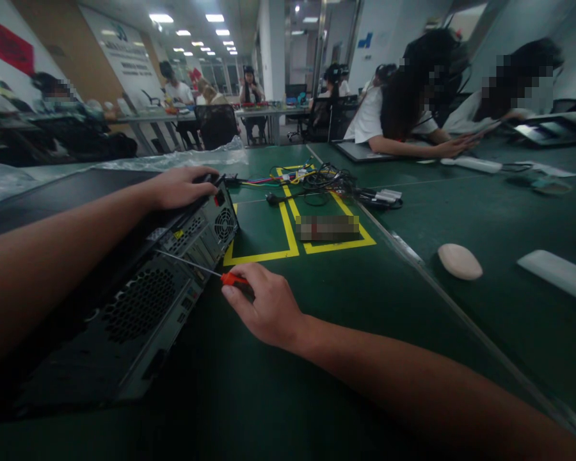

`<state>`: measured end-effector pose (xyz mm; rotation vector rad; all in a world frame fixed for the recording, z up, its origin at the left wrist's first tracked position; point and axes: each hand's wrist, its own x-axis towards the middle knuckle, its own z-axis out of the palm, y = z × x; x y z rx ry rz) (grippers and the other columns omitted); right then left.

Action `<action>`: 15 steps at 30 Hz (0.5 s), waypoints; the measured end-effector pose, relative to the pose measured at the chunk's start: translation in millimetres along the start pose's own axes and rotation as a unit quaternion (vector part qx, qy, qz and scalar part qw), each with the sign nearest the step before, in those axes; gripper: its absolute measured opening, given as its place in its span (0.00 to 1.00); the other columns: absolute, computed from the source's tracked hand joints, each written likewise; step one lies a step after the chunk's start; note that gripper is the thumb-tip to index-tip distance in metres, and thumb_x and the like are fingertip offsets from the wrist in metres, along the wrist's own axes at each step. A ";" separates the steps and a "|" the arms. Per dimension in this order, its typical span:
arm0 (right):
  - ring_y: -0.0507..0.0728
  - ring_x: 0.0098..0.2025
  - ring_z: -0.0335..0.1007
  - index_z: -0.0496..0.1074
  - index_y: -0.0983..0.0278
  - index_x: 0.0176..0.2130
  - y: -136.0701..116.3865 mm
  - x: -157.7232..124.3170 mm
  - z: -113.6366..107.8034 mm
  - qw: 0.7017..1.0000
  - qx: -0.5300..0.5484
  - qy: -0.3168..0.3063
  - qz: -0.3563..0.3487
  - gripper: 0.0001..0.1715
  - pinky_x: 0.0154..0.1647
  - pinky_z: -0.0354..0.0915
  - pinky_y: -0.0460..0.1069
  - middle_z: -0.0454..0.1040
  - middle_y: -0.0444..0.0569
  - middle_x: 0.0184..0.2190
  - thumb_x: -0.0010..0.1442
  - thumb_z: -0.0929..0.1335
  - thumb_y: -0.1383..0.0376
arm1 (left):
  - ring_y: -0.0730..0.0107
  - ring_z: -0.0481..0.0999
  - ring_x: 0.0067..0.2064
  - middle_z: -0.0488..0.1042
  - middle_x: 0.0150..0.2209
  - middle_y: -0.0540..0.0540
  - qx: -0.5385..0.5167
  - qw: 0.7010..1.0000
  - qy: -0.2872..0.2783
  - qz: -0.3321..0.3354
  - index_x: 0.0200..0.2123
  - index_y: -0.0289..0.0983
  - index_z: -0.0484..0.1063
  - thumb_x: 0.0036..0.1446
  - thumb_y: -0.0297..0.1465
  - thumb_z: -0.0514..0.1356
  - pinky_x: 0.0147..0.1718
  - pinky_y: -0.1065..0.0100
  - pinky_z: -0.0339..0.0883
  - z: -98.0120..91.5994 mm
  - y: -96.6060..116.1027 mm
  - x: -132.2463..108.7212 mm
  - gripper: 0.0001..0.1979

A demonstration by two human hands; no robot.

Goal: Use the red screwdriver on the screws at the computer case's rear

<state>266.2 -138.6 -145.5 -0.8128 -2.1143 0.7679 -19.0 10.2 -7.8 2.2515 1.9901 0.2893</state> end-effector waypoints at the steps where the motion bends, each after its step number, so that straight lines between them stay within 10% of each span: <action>1: 0.64 0.56 0.86 0.80 0.61 0.61 0.2 0.0 0.2 1.000 0.001 0.002 -0.003 0.24 0.60 0.79 0.60 0.88 0.58 0.57 0.83 0.68 0.47 | 0.30 0.79 0.72 0.81 0.74 0.37 -0.004 1.000 0.001 -0.002 0.80 0.41 0.74 0.62 0.59 0.58 0.76 0.42 0.67 0.0 0.0 0.1 0.50; 15: 0.63 0.55 0.88 0.75 0.58 0.60 5.9 -0.2 5.1 0.998 0.056 0.003 -0.008 0.16 0.59 0.82 0.60 0.87 0.57 0.59 0.80 0.71 0.53 | 0.29 0.77 0.73 0.76 0.78 0.33 0.012 1.000 -0.009 -0.006 0.81 0.35 0.72 0.64 0.59 0.56 0.76 0.40 0.65 -2.6 5.6 -1.9 0.52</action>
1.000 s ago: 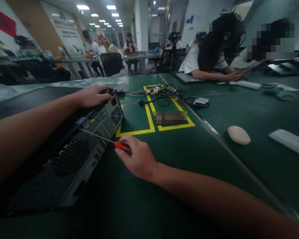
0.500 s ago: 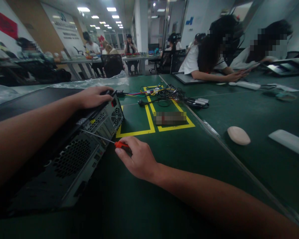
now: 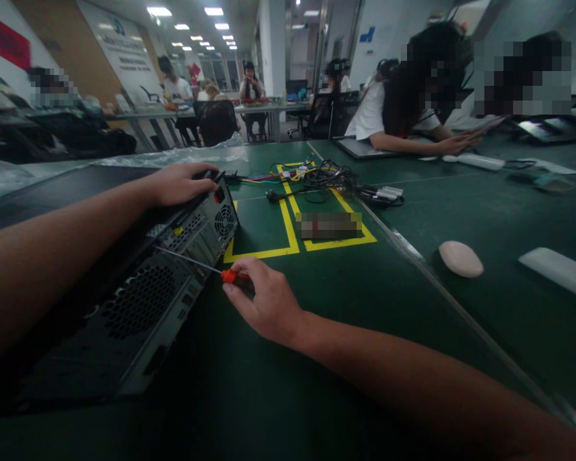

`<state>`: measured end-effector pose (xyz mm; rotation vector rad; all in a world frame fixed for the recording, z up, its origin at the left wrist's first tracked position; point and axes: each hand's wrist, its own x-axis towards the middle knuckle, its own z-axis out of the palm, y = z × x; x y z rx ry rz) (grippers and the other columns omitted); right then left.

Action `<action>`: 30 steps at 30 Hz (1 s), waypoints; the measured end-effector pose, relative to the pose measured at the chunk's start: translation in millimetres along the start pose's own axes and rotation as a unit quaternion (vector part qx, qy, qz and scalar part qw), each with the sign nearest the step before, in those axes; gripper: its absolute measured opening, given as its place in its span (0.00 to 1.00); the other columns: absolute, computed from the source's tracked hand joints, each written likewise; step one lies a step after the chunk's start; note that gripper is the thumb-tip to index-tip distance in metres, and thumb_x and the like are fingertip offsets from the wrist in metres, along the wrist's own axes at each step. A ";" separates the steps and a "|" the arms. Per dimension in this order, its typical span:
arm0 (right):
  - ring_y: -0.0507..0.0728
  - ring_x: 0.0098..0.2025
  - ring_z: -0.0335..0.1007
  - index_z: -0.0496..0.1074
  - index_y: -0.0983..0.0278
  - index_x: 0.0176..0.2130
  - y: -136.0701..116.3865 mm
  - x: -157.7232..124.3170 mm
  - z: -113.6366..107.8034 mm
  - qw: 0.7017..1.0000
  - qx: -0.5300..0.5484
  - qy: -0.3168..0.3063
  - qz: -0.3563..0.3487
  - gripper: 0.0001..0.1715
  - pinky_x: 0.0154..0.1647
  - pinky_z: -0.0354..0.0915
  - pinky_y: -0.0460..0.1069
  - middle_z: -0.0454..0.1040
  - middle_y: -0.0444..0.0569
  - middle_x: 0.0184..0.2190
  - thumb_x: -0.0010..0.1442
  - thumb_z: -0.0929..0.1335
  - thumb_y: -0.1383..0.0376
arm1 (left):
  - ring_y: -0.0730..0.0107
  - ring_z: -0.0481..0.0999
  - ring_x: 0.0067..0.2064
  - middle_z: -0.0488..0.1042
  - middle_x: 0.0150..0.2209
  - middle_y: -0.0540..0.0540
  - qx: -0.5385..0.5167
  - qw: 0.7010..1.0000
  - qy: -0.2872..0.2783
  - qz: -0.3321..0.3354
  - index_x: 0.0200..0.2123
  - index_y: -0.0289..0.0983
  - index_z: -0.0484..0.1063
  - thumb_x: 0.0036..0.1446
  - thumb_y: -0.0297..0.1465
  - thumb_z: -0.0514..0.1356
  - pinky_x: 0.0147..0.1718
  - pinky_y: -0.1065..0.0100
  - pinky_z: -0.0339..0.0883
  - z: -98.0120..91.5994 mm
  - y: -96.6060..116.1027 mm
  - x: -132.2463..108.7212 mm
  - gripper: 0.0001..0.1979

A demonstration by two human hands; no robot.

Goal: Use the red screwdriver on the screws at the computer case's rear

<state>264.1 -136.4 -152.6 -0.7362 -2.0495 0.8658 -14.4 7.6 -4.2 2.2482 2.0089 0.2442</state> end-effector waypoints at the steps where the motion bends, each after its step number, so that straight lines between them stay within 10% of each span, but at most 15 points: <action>1: 0.62 0.55 0.88 0.75 0.58 0.60 -0.2 0.2 0.1 1.000 0.002 -0.002 -0.001 0.16 0.59 0.82 0.60 0.87 0.57 0.58 0.81 0.70 0.53 | 0.29 0.77 0.73 0.76 0.78 0.33 0.000 1.000 -0.001 -0.003 0.82 0.35 0.72 0.63 0.59 0.56 0.76 0.40 0.65 -0.1 0.6 -0.2 0.52; 30: 0.61 0.54 0.87 0.76 0.57 0.59 -2.9 -0.2 -0.5 1.000 0.009 -0.005 0.011 0.14 0.59 0.82 0.59 0.87 0.55 0.57 0.80 0.72 0.54 | 0.32 0.75 0.76 0.74 0.80 0.34 0.008 1.000 0.002 0.009 0.82 0.35 0.71 0.65 0.60 0.55 0.79 0.42 0.62 1.8 -5.6 3.4 0.52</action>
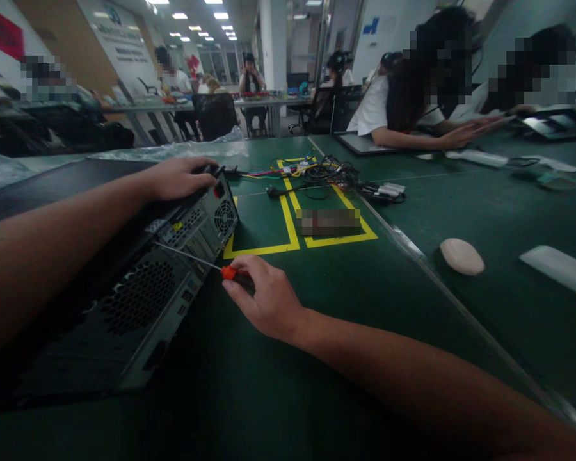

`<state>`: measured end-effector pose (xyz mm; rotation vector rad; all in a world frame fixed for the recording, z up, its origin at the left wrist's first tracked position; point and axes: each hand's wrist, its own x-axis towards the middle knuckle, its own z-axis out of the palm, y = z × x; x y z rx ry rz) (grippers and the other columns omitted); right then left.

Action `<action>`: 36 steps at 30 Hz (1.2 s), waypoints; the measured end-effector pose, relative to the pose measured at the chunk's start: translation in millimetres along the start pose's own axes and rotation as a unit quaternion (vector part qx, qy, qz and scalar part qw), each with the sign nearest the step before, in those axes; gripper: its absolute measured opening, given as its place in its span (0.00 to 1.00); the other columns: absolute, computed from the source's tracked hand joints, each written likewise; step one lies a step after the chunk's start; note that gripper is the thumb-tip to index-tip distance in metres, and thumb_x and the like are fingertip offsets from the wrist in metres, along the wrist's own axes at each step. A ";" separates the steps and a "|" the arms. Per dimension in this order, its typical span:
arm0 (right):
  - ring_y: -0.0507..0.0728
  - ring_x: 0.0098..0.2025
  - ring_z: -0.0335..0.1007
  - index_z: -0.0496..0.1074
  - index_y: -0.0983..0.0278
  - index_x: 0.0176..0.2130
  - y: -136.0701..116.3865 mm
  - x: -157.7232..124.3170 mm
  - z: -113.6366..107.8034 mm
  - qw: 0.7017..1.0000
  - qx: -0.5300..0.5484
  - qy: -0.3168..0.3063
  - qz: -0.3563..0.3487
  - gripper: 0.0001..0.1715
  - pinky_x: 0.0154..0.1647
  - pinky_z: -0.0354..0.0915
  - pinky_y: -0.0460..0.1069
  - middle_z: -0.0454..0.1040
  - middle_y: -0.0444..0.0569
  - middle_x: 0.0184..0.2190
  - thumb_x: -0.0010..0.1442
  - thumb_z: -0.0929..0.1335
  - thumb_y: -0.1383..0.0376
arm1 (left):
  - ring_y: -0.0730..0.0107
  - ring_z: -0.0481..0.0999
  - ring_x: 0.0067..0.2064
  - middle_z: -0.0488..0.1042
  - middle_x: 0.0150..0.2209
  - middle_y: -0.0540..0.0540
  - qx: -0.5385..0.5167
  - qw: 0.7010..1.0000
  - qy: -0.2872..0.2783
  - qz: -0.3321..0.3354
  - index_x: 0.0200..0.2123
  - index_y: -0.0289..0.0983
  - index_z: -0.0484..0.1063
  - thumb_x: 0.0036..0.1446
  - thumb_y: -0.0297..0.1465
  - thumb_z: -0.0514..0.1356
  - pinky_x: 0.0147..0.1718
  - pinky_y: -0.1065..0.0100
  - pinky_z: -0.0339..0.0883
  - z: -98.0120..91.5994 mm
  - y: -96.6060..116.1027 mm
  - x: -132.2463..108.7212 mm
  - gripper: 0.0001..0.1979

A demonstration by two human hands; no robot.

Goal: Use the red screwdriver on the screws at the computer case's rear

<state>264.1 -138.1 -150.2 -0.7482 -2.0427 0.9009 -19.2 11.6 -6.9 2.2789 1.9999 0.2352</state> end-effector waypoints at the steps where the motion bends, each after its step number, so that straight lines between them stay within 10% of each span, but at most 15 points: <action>1: 0.61 0.54 0.87 0.75 0.57 0.59 0.4 0.0 0.3 1.000 0.000 0.000 0.001 0.14 0.59 0.82 0.59 0.87 0.55 0.57 0.80 0.72 0.54 | 0.33 0.75 0.76 0.74 0.80 0.35 0.000 1.000 0.001 0.000 0.82 0.36 0.71 0.64 0.60 0.55 0.79 0.42 0.62 -0.1 -0.1 0.1 0.52; 36: 0.61 0.50 0.86 0.76 0.60 0.60 2.5 -1.2 0.6 1.000 -0.010 0.007 -0.018 0.18 0.52 0.81 0.57 0.87 0.57 0.55 0.81 0.70 0.51 | 0.32 0.80 0.70 0.77 0.76 0.33 -0.008 1.000 -0.005 -0.014 0.83 0.36 0.71 0.67 0.59 0.55 0.74 0.41 0.68 0.4 -1.2 0.2 0.50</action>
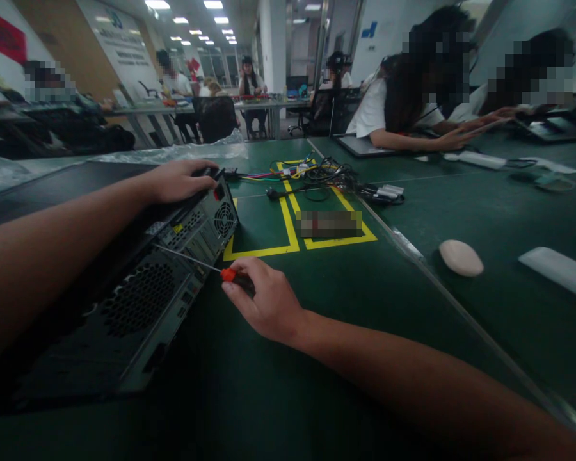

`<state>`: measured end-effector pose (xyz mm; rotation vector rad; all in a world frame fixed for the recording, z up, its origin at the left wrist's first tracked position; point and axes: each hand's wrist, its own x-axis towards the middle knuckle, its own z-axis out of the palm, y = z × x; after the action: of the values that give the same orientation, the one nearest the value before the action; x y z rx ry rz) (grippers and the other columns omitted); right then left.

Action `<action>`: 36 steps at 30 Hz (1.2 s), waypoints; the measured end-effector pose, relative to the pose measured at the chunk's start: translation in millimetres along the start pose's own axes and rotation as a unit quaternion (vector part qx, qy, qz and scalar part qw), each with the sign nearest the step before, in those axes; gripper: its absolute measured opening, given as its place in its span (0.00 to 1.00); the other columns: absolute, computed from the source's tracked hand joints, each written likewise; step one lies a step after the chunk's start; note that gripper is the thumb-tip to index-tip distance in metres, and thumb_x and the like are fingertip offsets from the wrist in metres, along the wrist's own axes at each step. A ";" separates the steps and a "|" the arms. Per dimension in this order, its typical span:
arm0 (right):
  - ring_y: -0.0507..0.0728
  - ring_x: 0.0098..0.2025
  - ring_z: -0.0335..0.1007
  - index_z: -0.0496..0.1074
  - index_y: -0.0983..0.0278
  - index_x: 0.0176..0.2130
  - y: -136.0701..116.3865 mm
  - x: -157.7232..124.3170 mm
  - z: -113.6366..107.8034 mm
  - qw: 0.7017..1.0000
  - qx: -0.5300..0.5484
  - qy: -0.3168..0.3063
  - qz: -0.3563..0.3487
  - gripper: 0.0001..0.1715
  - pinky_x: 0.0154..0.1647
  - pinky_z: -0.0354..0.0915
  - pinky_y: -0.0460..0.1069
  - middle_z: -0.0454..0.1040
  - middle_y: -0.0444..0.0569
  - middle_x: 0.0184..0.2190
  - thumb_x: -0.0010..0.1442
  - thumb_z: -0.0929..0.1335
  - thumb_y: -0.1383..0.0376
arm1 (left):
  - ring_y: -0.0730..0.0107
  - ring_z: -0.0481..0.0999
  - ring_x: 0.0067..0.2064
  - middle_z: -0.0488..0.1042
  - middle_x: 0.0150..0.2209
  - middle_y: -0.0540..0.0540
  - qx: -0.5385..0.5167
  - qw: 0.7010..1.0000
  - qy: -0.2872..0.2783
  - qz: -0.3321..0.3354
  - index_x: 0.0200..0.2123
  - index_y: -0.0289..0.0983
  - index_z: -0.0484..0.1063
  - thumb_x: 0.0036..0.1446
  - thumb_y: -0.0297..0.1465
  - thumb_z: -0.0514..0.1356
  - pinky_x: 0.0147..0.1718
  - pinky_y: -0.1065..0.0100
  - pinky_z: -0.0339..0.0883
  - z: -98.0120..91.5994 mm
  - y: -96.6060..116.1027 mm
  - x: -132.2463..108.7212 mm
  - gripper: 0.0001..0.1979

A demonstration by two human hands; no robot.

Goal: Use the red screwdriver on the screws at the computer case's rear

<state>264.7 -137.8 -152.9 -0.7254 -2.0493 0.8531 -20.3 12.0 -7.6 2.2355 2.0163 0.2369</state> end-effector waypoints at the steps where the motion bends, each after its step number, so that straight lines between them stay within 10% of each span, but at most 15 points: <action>1: 0.61 0.49 0.86 0.77 0.60 0.60 0.1 -0.2 0.0 1.000 -0.003 0.001 -0.001 0.19 0.52 0.81 0.57 0.87 0.57 0.55 0.82 0.70 0.50 | 0.32 0.79 0.70 0.78 0.76 0.33 -0.002 1.000 0.000 0.002 0.83 0.36 0.71 0.67 0.59 0.55 0.74 0.41 0.68 -0.1 -0.2 -0.1 0.50; 36: 0.64 0.57 0.88 0.76 0.58 0.60 1.9 1.6 -0.2 1.000 -0.025 -0.001 -0.009 0.15 0.60 0.81 0.61 0.87 0.55 0.56 0.81 0.70 0.54 | 0.32 0.75 0.76 0.74 0.80 0.36 0.009 1.000 0.010 0.011 0.82 0.37 0.71 0.65 0.59 0.54 0.79 0.41 0.62 0.9 -0.4 1.1 0.51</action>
<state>264.4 -135.4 -153.6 -0.7319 -2.0830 0.7946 -20.3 13.1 -8.5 2.2759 2.0120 0.2443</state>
